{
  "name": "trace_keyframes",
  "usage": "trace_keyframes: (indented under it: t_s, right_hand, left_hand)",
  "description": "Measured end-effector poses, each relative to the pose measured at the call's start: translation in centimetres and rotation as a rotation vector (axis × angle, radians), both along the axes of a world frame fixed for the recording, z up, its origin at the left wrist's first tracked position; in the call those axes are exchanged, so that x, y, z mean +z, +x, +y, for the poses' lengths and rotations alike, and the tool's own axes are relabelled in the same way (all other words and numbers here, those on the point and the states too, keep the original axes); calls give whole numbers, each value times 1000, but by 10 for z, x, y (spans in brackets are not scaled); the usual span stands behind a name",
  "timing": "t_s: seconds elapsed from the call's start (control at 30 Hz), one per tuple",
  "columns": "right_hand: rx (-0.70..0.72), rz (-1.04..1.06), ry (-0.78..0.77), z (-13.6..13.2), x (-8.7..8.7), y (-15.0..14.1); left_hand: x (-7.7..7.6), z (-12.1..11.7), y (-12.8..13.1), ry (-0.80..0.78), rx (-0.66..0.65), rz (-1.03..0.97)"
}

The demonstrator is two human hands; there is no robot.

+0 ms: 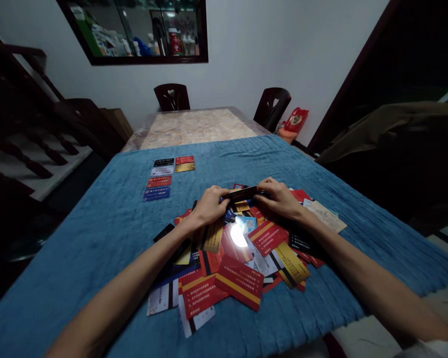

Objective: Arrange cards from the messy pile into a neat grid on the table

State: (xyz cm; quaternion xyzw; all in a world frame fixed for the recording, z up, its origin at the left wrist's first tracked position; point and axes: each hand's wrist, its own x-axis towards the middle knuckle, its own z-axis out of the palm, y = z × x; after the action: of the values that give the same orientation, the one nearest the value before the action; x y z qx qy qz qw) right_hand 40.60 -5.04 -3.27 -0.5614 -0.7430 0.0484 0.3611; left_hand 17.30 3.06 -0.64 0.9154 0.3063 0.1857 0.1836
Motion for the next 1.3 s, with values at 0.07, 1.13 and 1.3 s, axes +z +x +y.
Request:
trace_keyframes:
  t_s: [0.07, 1.13, 1.3]
  right_hand:
    - [-27, 50, 16, -1, 1, -2]
    - [-61, -321, 347, -3, 33, -47]
    - [-48, -196, 260, -2, 16, -41]
  left_hand:
    - [0, 0, 0, -3, -5, -14]
    - [22, -5, -5, 3, -31, -385]
    - [19, -1, -7, -52, 42, -423]
